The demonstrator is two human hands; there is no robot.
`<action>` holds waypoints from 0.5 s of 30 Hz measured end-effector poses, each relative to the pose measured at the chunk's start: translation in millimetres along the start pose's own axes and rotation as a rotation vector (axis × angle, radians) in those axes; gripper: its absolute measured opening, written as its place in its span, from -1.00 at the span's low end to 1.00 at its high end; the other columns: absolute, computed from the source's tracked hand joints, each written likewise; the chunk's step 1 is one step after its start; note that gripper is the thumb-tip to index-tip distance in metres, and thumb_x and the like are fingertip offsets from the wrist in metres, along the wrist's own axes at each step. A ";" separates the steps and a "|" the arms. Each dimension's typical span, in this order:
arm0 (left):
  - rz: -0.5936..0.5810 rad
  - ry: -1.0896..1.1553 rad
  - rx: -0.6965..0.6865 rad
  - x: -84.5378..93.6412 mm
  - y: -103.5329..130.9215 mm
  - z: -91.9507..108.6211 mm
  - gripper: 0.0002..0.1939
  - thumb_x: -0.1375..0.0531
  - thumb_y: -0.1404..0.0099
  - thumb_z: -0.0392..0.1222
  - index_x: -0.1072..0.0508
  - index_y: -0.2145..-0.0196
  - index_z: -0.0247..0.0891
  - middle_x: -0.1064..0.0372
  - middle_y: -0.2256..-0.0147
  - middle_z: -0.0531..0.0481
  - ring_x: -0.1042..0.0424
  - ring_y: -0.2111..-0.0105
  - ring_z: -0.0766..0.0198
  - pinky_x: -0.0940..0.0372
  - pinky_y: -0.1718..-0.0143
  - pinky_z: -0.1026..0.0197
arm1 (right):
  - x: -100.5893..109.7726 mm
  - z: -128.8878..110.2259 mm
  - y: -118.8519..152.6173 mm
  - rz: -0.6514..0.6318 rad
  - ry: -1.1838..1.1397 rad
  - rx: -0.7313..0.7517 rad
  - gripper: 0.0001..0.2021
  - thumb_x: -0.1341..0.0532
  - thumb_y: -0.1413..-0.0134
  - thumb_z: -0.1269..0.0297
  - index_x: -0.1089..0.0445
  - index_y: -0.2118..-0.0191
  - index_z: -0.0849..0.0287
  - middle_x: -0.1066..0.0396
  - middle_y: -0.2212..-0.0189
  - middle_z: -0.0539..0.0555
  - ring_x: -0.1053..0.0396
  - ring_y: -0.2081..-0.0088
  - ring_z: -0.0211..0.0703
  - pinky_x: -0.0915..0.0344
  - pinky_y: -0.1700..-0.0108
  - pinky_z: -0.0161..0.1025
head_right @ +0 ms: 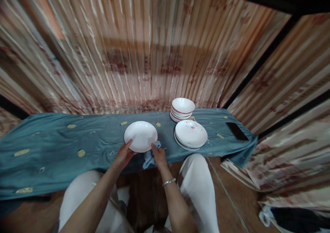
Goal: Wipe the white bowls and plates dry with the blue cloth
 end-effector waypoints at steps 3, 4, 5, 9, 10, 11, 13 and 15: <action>0.039 -0.033 0.000 8.8 -2.1 1.6 -0.74 -0.39 -0.18 -0.15 -0.54 0.24 -0.37 -0.58 0.40 -0.13 -0.56 0.38 0.15 -0.48 0.38 0.21 | 29.6 -23.5 1.9 0.083 0.204 0.097 -0.48 -0.13 0.04 -0.29 -0.29 0.61 0.10 -0.24 0.71 -0.04 -0.22 0.56 -0.20 -0.10 0.49 -0.27; 0.033 -0.049 -0.004 9.8 -2.4 1.8 -0.73 -0.39 -0.18 -0.13 -0.54 0.25 -0.38 -0.58 0.40 -0.15 -0.57 0.36 0.13 -0.49 0.37 0.20 | 38.5 -35.4 3.8 0.119 0.251 0.150 -0.48 -0.10 -0.02 -0.27 -0.36 0.55 0.13 -0.32 0.67 0.00 -0.28 0.54 -0.17 -0.14 0.47 -0.26; 0.022 -0.065 -0.009 10.2 -2.5 1.7 -0.71 -0.39 -0.17 -0.11 -0.54 0.25 -0.39 -0.58 0.38 -0.17 -0.57 0.35 0.12 -0.49 0.37 0.20 | 43.8 -47.9 6.0 0.137 0.290 0.205 -0.49 -0.07 -0.09 -0.23 -0.43 0.45 0.16 -0.40 0.61 0.04 -0.34 0.51 -0.14 -0.20 0.44 -0.25; -0.020 -0.128 -0.038 8.6 -0.2 0.4 -0.58 -0.38 -0.19 -0.08 -0.53 0.04 -0.32 -0.58 0.21 -0.19 -0.56 0.33 0.14 -0.50 0.38 0.19 | 23.8 -85.3 14.0 -0.001 0.455 0.383 -0.49 -0.05 -0.27 -0.10 -0.46 0.02 0.25 -0.58 0.27 0.21 -0.53 0.25 0.02 -0.37 0.19 -0.15; -0.034 -0.138 -0.054 6.9 0.9 0.9 -0.52 -0.38 -0.19 -0.07 -0.49 -0.05 -0.26 -0.58 0.15 -0.17 -0.56 0.33 0.16 -0.50 0.38 0.20 | 10.9 -90.6 16.5 -0.067 0.512 0.435 -0.48 -0.07 -0.28 -0.07 -0.42 -0.08 0.26 -0.57 0.12 0.26 -0.52 0.11 0.06 -0.38 0.06 -0.11; -0.048 -0.147 -0.068 5.0 2.0 1.6 -0.45 -0.37 -0.20 -0.07 -0.45 -0.13 -0.18 -0.56 0.08 -0.14 -0.56 0.32 0.18 -0.50 0.38 0.20 | -2.9 -92.3 18.9 -0.137 0.585 0.474 -0.47 -0.10 -0.28 -0.05 -0.38 -0.16 0.26 -0.52 -0.02 0.30 -0.48 -0.03 0.10 -0.35 -0.07 -0.05; -0.068 -0.156 -0.081 1.7 3.7 2.3 -0.33 -0.37 -0.20 -0.06 -0.35 -0.25 -0.07 -0.51 -0.03 -0.12 -0.55 0.28 0.20 -0.50 0.35 0.20 | -27.8 -86.0 22.4 -0.262 0.764 0.504 -0.45 -0.15 -0.28 -0.01 -0.35 -0.22 0.25 -0.39 -0.20 0.34 -0.33 -0.23 0.17 -0.22 -0.25 0.09; -0.072 -0.154 -0.056 0.5 4.3 0.8 -0.30 -0.33 -0.24 0.02 -0.29 -0.30 -0.07 -0.49 -0.07 -0.15 -0.55 0.25 0.17 -0.51 0.34 0.18 | -43.6 -74.2 24.3 -0.357 0.917 0.487 -0.50 -0.14 -0.31 0.04 -0.37 -0.22 0.26 -0.33 -0.26 0.34 -0.24 -0.31 0.19 -0.13 -0.33 0.16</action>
Point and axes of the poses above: each hand's wrist, its own y-axis away from the middle knuckle, its own x-axis out of the back of the hand, z = x × y, the point moved 10 cm from there along -y, towards the middle knuckle
